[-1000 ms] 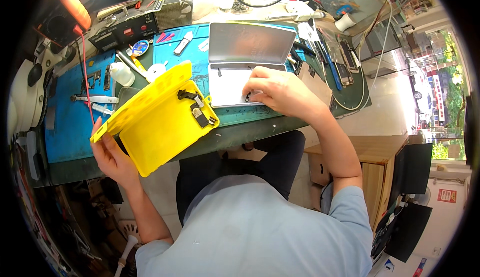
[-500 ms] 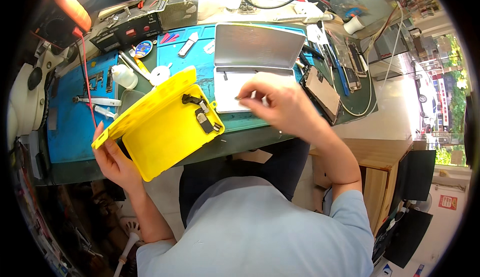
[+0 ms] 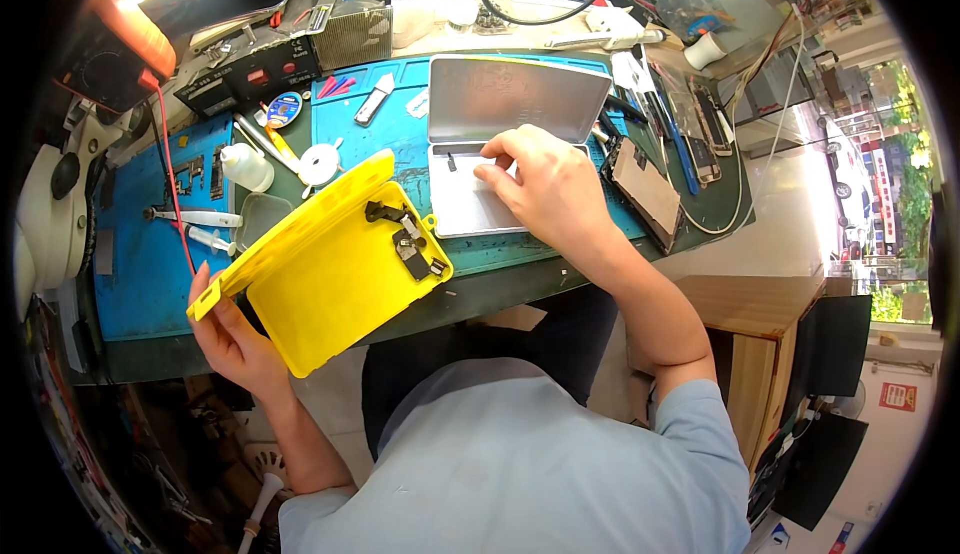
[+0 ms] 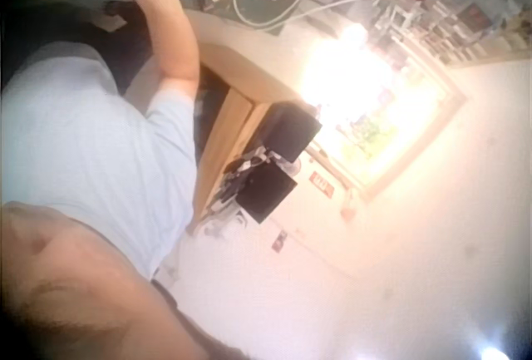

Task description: The person disassembles a smartphone, removes the battery, and places the components into a metal case. They then retrieve a yellow plastic box, open it, and place the phone parts inside before closing the box.

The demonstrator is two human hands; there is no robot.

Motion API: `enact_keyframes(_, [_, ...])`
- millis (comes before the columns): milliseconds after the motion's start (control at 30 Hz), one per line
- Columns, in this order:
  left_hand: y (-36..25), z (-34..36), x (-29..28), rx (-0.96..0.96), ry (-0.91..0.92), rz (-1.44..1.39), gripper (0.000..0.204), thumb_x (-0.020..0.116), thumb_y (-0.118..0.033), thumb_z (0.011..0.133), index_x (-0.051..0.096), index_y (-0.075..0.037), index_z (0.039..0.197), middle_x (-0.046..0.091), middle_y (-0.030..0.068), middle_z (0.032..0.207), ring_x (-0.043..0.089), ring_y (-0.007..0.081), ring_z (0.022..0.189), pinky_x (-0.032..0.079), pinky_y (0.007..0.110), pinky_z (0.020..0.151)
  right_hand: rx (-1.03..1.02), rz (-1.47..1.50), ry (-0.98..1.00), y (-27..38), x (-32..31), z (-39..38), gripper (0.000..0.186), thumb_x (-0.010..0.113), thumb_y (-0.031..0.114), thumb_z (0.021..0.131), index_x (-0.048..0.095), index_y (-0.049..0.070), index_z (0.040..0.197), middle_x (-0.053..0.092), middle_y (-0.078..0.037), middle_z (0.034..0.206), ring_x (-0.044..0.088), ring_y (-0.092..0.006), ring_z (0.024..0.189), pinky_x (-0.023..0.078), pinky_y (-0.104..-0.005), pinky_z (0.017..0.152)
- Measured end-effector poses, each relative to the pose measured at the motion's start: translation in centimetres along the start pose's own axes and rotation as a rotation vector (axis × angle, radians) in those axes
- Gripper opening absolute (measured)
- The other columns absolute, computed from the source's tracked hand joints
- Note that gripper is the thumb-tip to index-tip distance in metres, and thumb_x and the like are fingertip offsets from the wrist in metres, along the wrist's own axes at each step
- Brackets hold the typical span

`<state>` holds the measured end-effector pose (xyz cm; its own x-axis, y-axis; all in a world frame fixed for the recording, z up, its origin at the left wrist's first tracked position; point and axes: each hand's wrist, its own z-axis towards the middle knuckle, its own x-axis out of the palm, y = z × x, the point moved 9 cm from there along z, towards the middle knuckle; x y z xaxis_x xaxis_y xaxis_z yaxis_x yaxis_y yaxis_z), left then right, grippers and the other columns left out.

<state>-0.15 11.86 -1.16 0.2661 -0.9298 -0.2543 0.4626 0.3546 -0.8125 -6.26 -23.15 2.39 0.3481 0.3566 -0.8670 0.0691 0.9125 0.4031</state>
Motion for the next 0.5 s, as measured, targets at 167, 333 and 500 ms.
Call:
enact_keyframes(167, [-0.2, 0.0, 0.1, -0.013, 0.022, 0.007, 0.029, 0.047, -0.014, 0.107, 0.058, 0.001, 0.130, 0.064, 0.0122, 0.121, 0.063, 0.0182, 0.105, 0.049, 0.029, 0.094, -0.021, -0.111, -0.059, 0.5, 2.3, 0.4, 0.019, 0.072, 0.025, 0.089, 0.067, 0.007, 0.087, 0.068, -0.006, 0.086, 0.068, -0.0224, 0.073, 0.054, -0.0350, 0.068])
enact_keyframes(333, [-0.5, 0.1, 0.1, 0.006, 0.037, 0.042, 0.030, 0.047, -0.014, 0.107, 0.058, 0.000, 0.130, 0.065, 0.0120, 0.118, 0.063, 0.0179, 0.105, 0.049, 0.029, 0.093, -0.011, -0.053, -0.008, 0.4, 2.7, 0.8, 0.015, 0.072, 0.022, 0.088, 0.067, 0.007, 0.086, 0.067, -0.007, 0.085, 0.068, -0.0249, 0.076, 0.054, -0.0361, 0.070])
enact_keyframes(500, [-0.3, 0.1, 0.1, 0.004, 0.021, 0.003, 0.029, 0.047, -0.015, 0.107, 0.059, 0.000, 0.130, 0.066, 0.0116, 0.117, 0.063, 0.0175, 0.104, 0.049, 0.028, 0.093, 0.013, -0.036, -0.041, 0.7, 2.9, 0.8, 0.013, 0.071, 0.019, 0.086, 0.067, 0.007, 0.083, 0.067, -0.008, 0.083, 0.068, -0.0262, 0.077, 0.054, -0.0367, 0.070])
